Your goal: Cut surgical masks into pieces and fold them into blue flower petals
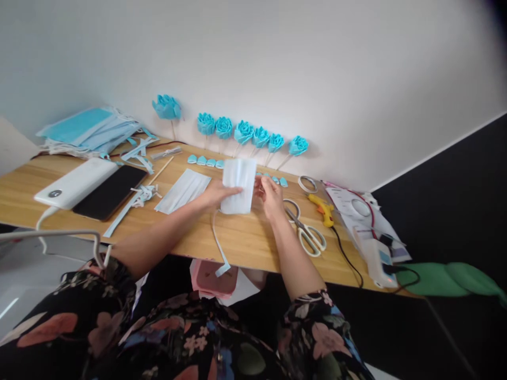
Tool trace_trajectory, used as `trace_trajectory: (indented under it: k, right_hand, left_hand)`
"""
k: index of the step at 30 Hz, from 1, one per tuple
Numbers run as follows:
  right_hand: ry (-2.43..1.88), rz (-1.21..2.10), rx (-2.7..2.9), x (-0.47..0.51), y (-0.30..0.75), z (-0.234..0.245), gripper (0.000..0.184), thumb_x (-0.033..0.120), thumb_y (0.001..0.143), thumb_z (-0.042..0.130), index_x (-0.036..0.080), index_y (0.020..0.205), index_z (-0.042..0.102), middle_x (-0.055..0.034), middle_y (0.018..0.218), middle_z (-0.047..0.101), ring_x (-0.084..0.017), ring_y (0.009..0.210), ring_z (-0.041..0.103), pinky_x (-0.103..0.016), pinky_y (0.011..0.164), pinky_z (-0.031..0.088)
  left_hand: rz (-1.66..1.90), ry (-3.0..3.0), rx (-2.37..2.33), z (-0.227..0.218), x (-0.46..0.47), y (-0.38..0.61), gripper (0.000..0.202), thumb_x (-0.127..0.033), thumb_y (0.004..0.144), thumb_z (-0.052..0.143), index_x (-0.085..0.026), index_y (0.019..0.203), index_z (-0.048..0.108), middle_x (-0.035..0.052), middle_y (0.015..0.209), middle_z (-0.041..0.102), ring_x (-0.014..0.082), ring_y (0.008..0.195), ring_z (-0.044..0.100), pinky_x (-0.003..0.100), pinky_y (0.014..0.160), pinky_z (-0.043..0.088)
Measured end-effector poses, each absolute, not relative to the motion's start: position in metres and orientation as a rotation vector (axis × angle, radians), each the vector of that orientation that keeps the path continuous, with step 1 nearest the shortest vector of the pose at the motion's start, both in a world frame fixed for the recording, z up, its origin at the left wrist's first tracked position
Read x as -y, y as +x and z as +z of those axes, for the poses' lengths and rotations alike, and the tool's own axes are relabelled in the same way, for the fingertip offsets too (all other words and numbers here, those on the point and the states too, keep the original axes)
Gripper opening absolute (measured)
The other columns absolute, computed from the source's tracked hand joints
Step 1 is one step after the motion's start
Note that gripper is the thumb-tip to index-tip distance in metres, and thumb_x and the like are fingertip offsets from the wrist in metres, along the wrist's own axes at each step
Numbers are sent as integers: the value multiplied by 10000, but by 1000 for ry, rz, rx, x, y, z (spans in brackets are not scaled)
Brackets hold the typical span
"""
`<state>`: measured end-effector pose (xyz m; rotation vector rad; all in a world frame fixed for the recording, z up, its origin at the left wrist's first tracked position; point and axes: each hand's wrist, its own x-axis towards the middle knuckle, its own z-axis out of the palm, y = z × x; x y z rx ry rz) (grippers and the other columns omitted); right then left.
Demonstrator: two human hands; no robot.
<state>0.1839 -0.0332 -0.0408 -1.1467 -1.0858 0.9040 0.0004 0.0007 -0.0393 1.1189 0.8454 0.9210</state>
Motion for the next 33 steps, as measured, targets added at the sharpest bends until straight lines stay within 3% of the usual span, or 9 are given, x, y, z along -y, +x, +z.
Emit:
trace_trajectory:
  k: [6, 9, 12, 15, 21, 27, 33]
  right_hand:
    - [-1300, 695, 1234, 28, 193, -22, 492, 640, 822, 604, 196, 980, 741, -17, 788, 675, -109, 679, 568, -211, 545, 451]
    - [-1396, 830, 1310, 34, 183, -10, 525, 673, 771, 645, 183, 931, 747, -36, 781, 689, -128, 700, 598, -204, 500, 466]
    - [-1387, 1044, 1276, 50, 162, -8, 508, 667, 726, 699, 187, 890, 727, -68, 907, 721, -172, 848, 647, -214, 519, 521]
    - [-1257, 1238, 1170, 65, 133, -16, 481, 586, 694, 766, 213, 989, 699, -52, 1028, 722, -169, 932, 655, -225, 589, 559]
    - [-1250, 1141, 992, 69, 102, -30, 346, 465, 657, 790, 198, 796, 620, 3, 774, 688, -113, 716, 617, -188, 527, 458]
    - [-1309, 982, 1010, 70, 117, -23, 277, 439, 677, 721, 206, 735, 581, 25, 697, 626, -101, 641, 551, -194, 517, 424]
    - [-1416, 850, 1100, 78, 132, -29, 266, 459, 717, 650, 215, 739, 548, 35, 683, 604, -111, 643, 533, -216, 554, 428]
  left_hand:
    - [1169, 658, -643, -28, -16, -8, 392, -288, 732, 804, -166, 1084, 683, 96, 1129, 742, 295, 1086, 685, 479, 976, 560]
    - [1192, 535, -565, -22, -16, -8, 293, -244, 806, 747, -154, 1076, 678, 98, 1162, 732, 266, 1133, 669, 441, 1010, 550]
    - [1222, 517, -426, -19, -13, -6, 232, -223, 846, 726, -147, 1060, 680, 89, 1174, 727, 241, 1178, 650, 386, 1039, 531]
    - [1201, 516, -352, -18, -12, -5, 205, -251, 878, 709, -143, 1050, 684, 87, 1146, 733, 236, 1177, 650, 371, 1031, 531]
    - [1235, 530, -294, -22, -17, -6, 237, -290, 888, 701, -143, 1073, 677, 96, 1127, 738, 244, 1177, 654, 374, 1018, 524]
    - [1126, 668, -291, -25, -10, -2, 345, -352, 774, 800, -166, 1040, 684, 79, 1100, 738, 237, 1065, 678, 361, 910, 533]
    - [1025, 936, -500, -30, -1, -1, 242, -195, 623, 847, -127, 776, 673, 29, 734, 689, 139, 655, 608, 291, 679, 481]
